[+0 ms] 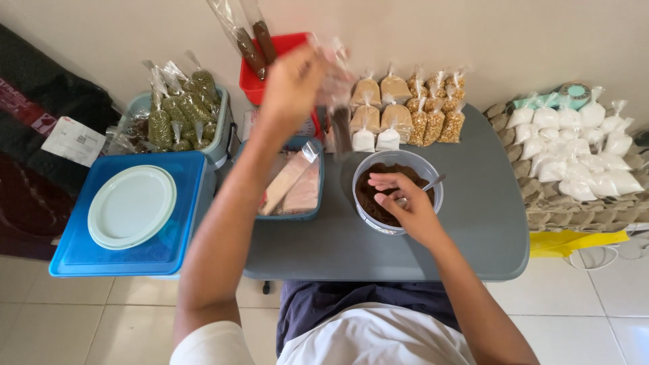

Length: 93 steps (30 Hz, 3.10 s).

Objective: The person scoops dark brown powder into small clear plastic bags using a spoon, and then twists and seals the bags by hand.

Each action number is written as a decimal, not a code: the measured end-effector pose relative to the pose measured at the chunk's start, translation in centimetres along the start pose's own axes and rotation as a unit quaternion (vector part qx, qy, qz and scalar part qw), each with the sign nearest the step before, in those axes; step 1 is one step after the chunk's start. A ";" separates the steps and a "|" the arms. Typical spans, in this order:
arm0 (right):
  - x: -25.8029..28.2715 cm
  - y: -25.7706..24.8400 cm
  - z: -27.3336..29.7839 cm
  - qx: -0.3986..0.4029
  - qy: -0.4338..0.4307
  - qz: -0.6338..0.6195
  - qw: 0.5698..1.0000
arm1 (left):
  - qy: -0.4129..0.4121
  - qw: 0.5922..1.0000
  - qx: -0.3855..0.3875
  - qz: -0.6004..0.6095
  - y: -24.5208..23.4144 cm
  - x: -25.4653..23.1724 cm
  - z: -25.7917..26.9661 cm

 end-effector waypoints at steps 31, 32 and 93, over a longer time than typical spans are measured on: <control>-2.1 -2.6 2.3 -0.147 -0.076 0.219 0.962 | 0.124 0.964 -0.199 -0.124 -12.4 12.5 -1.3; -2.1 -2.6 2.3 -0.149 -0.078 0.219 0.961 | 0.123 0.963 -0.203 -0.129 -12.6 12.8 -0.6; -1.8 -2.8 0.4 -0.115 -0.080 0.248 0.958 | -0.027 0.845 -0.120 -0.520 -0.6 25.9 2.8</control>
Point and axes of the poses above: each hand's wrist, its own z-axis away from the middle knuckle, its own y-axis out of the palm, x = y × z, the point moved 8 cm from there along -z, towards the middle knuckle, and after that the axes turned 10 degrees about x, right-handed, at the moved point
